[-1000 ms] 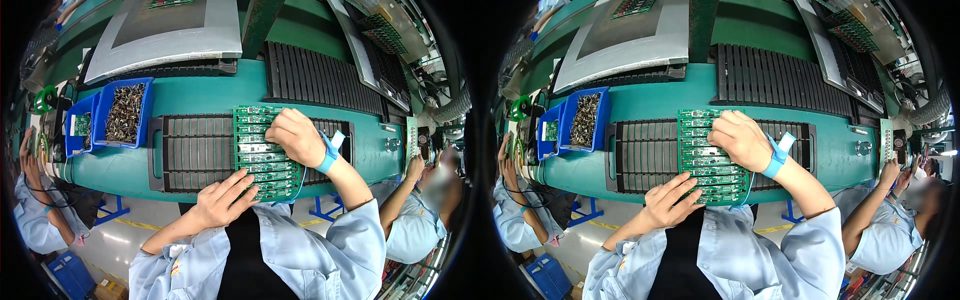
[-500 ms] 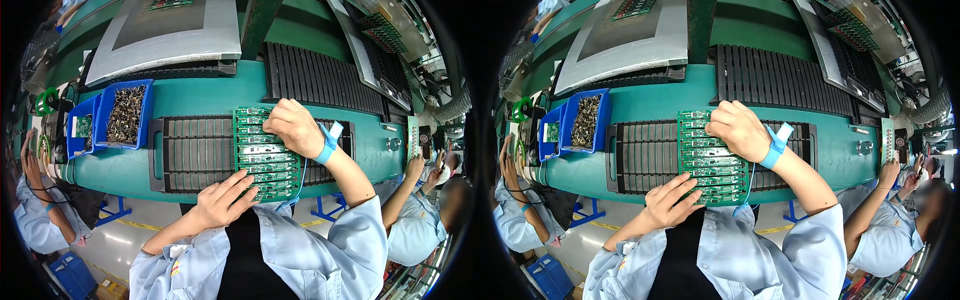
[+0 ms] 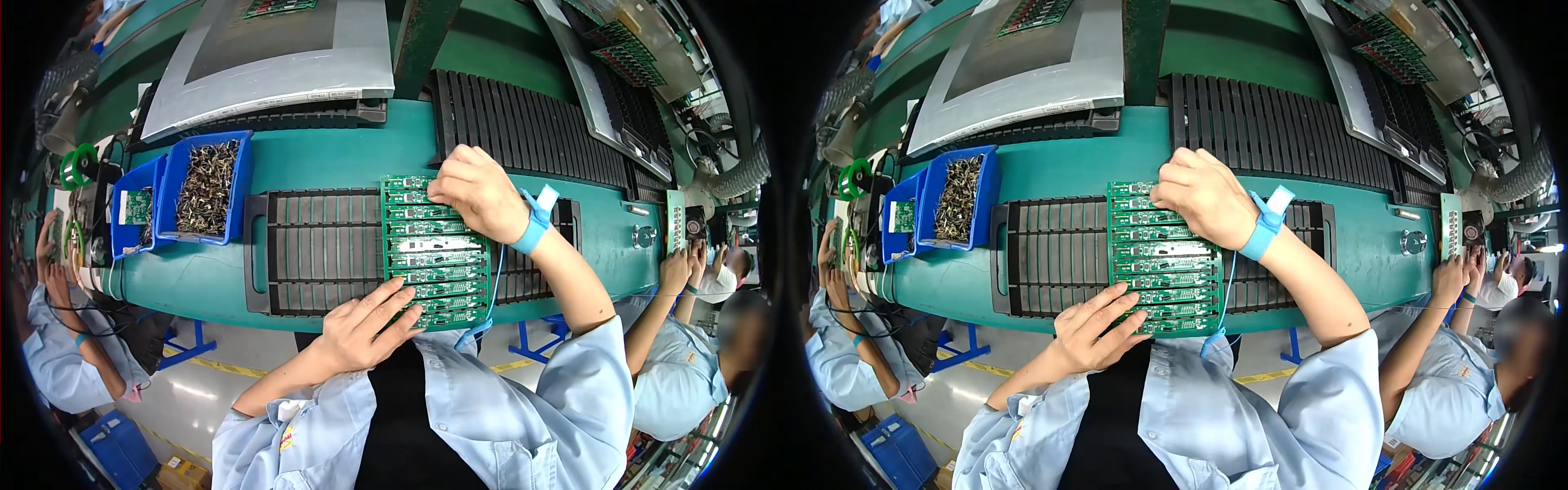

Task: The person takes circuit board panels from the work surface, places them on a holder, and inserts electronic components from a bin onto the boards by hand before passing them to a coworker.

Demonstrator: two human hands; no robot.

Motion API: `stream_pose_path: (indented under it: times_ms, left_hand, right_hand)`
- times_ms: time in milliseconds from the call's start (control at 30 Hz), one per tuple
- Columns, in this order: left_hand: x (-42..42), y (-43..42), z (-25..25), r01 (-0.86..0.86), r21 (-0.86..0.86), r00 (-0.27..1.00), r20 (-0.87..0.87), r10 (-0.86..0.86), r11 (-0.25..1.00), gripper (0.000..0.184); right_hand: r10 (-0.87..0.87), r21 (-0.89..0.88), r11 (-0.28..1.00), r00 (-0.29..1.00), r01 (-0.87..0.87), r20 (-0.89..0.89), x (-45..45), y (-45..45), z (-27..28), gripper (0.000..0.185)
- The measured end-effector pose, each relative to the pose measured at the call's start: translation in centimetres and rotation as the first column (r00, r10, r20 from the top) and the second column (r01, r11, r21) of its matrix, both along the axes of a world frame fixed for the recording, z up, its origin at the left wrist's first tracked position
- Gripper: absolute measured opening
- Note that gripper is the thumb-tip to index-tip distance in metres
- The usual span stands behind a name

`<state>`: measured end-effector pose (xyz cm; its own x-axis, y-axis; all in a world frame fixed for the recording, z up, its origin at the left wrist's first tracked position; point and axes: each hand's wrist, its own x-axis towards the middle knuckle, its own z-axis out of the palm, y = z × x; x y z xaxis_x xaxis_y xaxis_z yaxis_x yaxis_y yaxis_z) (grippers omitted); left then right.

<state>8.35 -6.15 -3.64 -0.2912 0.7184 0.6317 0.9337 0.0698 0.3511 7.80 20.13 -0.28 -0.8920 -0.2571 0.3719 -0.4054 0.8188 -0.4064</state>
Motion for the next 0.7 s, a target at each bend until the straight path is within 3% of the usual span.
stream_pose_path:
  times_ms: [100,133,200,267,467,600,633,700]
  left_hand:
    - [0.0,0.1,0.1,0.001,0.003,1.000,0.007,-0.001,1.000,0.025]
    - [0.0,0.2,0.1,0.004,0.005,1.000,0.003,-0.005,1.000,0.025]
    - [0.0,0.2,0.0,0.008,0.014,1.000,0.004,-0.008,1.000,0.025]
    - [0.1,0.1,-0.1,0.002,0.021,1.000,0.008,-0.002,1.000,0.025]
    - [0.1,0.1,0.0,0.000,0.015,1.000,0.003,0.000,1.000,0.026]
    - [0.2,0.0,0.2,-0.009,-0.036,1.000,0.029,0.010,0.999,0.029]
    - [0.2,0.0,0.2,0.000,-0.035,1.000,0.024,0.001,0.999,0.029]
    - [0.2,0.1,0.0,0.009,-0.009,1.000,0.018,-0.009,1.000,0.027]
  right_hand:
    - [0.122,0.364,0.930,0.972,-0.042,-0.200,-0.1,0.0,0.6,0.005]
    - [0.119,0.367,0.929,0.972,-0.038,-0.203,0.0,0.1,0.7,0.005]
    - [-0.046,0.066,0.997,0.996,0.051,-0.079,0.1,0.4,0.7,0.005]
    - [-0.153,-0.227,0.959,0.984,0.171,0.093,-0.1,0.5,0.6,0.005]
    - [-0.077,-0.182,0.979,0.994,0.089,0.072,-0.7,0.5,-0.3,0.004]
    - [0.039,0.312,0.949,0.972,0.036,-0.231,-1.2,0.0,1.4,0.004]
    - [0.030,0.312,0.949,0.971,0.047,-0.236,-0.7,0.0,1.4,0.004]
    - [-0.248,0.053,0.965,0.959,0.258,-0.140,1.1,-0.1,1.4,0.005]
